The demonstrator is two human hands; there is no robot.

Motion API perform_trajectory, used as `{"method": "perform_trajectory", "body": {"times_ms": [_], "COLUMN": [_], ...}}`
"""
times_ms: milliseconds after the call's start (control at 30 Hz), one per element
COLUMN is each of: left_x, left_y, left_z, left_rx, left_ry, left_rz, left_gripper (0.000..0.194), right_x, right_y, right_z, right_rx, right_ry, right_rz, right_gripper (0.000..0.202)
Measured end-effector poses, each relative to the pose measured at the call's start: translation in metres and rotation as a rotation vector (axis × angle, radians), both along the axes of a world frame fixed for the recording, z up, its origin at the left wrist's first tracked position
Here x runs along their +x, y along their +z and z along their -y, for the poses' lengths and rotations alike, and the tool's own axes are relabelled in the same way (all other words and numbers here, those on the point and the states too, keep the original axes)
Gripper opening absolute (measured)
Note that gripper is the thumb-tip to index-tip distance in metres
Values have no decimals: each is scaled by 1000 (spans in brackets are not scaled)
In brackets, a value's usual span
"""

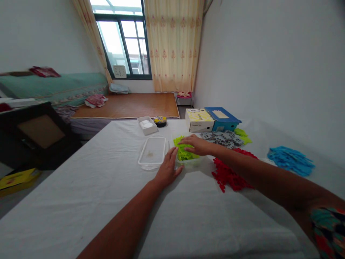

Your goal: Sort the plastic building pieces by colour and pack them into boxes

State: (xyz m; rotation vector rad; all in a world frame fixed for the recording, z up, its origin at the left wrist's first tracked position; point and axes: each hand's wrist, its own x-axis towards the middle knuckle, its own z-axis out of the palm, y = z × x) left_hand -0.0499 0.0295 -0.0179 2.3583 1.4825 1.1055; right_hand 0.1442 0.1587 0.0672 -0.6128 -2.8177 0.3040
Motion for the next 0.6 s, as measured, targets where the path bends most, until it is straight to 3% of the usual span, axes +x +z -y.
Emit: {"method": "perform_trajectory", "body": {"times_ms": [67, 167, 367, 467, 600], "left_x": [0, -1, -3, -4, -6], "left_y": [-1, -2, -1, 0, -1], "left_z": [0, 0, 0, -1, -2], "left_rx": [3, 0, -16, -9, 15], "left_ry": [-5, -3, 28, 31, 63], "left_rz": [1, -7, -52, -76, -105], "left_gripper": [81, 77, 71, 70, 69], "right_x": [2, 6, 25, 68, 174], "right_y": [-7, -10, 3, 20, 39], "right_z": [15, 31, 38, 11, -56], "right_rx": [46, 137, 177, 216, 227], "right_ry": [18, -65, -7, -153, -625], "right_rz": [57, 69, -53, -161, -223], "right_gripper": [35, 24, 27, 28, 30]}}
